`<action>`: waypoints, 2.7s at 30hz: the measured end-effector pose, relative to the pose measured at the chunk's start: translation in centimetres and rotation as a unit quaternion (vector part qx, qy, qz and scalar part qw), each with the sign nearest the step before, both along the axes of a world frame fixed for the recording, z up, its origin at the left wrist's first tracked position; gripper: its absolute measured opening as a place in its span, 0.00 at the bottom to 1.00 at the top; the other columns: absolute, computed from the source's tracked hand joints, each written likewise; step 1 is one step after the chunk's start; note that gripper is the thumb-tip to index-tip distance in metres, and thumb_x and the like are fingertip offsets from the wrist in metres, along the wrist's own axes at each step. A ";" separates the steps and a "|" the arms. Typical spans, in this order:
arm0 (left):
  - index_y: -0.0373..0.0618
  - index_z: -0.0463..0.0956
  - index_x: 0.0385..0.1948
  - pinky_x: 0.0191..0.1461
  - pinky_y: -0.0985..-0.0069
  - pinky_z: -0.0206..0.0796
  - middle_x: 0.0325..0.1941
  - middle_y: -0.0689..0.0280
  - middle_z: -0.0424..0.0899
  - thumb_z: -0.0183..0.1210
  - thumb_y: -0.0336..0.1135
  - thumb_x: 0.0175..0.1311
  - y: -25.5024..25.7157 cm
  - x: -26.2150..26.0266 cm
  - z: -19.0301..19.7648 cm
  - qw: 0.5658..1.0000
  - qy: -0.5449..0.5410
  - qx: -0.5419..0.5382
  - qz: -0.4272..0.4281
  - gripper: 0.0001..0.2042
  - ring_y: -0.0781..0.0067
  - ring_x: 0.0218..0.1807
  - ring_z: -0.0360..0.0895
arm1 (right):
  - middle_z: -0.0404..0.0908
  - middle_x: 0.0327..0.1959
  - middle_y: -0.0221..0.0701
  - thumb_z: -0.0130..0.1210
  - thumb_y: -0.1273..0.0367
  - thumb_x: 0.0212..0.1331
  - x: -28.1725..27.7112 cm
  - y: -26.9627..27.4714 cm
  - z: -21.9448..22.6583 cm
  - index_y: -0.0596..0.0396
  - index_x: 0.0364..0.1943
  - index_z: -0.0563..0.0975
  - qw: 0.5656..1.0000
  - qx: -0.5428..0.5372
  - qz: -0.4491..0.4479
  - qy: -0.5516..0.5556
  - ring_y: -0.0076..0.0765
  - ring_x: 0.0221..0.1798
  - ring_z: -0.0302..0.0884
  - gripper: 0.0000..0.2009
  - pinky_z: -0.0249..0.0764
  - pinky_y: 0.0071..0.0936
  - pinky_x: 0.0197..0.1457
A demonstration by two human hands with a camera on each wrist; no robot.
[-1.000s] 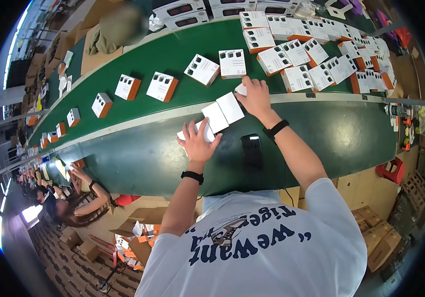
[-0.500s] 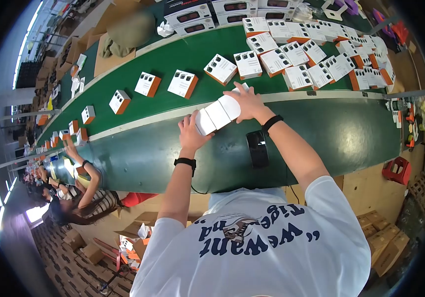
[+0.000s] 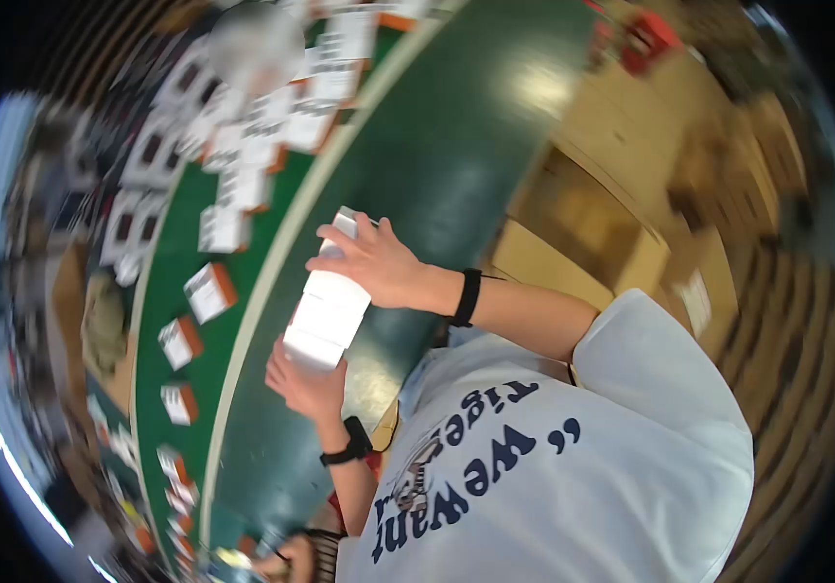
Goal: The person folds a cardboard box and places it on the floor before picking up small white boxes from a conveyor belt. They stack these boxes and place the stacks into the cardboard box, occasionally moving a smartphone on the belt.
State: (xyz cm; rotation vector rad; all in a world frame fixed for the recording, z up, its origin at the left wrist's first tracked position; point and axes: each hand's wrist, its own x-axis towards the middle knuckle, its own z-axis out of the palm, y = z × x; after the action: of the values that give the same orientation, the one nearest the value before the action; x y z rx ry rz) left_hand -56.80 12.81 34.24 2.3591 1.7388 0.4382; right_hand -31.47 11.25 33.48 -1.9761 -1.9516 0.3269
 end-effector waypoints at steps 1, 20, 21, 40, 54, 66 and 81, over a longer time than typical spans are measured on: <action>0.49 0.73 0.62 0.69 0.54 0.63 0.57 0.63 0.80 0.79 0.38 0.33 -0.5 1.0 0.8 0.997 -0.022 -0.009 -0.072 0.43 0.48 0.62 0.71 | 0.64 0.75 0.37 0.72 0.66 0.47 0.5 -2.9 1.8 0.24 0.65 0.76 0.999 -0.005 -0.043 -0.009 0.68 0.69 0.65 0.35 0.71 0.69 0.59; 0.61 0.71 0.63 0.57 0.53 0.80 0.61 0.67 0.74 0.80 0.31 0.30 -22.4 47.8 -21.9 0.855 0.007 -0.237 -0.460 0.46 0.52 0.67 0.68 | 0.57 0.75 0.39 0.78 0.70 0.29 33.7 -44.7 -19.7 0.27 0.70 0.68 0.846 -0.200 -0.482 0.107 0.71 0.68 0.63 0.52 0.74 0.63 0.66; 0.61 0.71 0.63 0.56 0.53 0.80 0.60 0.67 0.74 0.80 0.31 0.30 -22.6 49.9 -25.0 0.861 0.016 -0.241 -0.447 0.46 0.52 0.67 0.68 | 0.58 0.75 0.39 0.78 0.70 0.30 35.9 -44.7 -23.1 0.27 0.70 0.68 0.845 -0.211 -0.478 0.116 0.72 0.68 0.63 0.52 0.74 0.64 0.66; 0.34 0.45 0.78 0.84 0.50 0.46 0.81 0.39 0.49 0.76 0.59 0.51 -26.8 48.0 -46.7 0.865 0.111 -0.433 -0.228 0.60 0.35 0.83 0.43 | 0.76 0.64 0.43 0.66 0.58 0.61 49.9 -37.7 -48.9 0.49 0.66 0.71 0.927 -0.210 -0.270 0.152 0.53 0.66 0.74 0.30 0.71 0.45 0.70; 0.48 0.75 0.66 0.76 0.61 0.61 0.69 0.60 0.79 0.74 0.58 0.48 -31.3 43.9 -43.6 0.677 0.191 -0.412 -0.579 0.41 0.61 0.74 0.71 | 0.68 0.71 0.43 0.65 0.52 0.61 46.6 -31.7 -52.2 0.49 0.72 0.63 0.880 -0.201 -0.393 0.176 0.51 0.71 0.68 0.38 0.66 0.48 0.73; 0.48 0.84 0.43 0.56 0.68 0.76 0.44 0.64 0.89 0.56 0.36 0.64 -32.7 40.8 -46.5 0.663 0.142 -0.281 -0.679 0.11 0.62 0.54 0.85 | 0.60 0.77 0.43 0.64 0.46 0.62 39.3 -33.3 -51.9 0.49 0.77 0.57 0.690 -0.202 -0.555 0.419 0.49 0.75 0.63 0.45 0.62 0.50 0.76; 0.54 0.89 0.31 0.53 0.66 0.76 0.34 0.67 0.91 0.58 0.38 0.64 -32.1 39.3 -46.6 0.639 0.195 -0.246 -0.702 0.09 0.65 0.43 0.88 | 0.63 0.78 0.42 0.63 0.42 0.64 29.8 -32.3 -52.4 0.52 0.79 0.58 0.365 -0.208 -0.507 0.753 0.44 0.76 0.63 0.46 0.61 0.46 0.78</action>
State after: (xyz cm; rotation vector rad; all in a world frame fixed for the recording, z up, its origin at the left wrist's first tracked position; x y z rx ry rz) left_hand -17.49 -19.29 -12.40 2.5262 -0.3549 -0.7290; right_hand -1.65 -21.08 -18.95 -1.3375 0.6188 1.5073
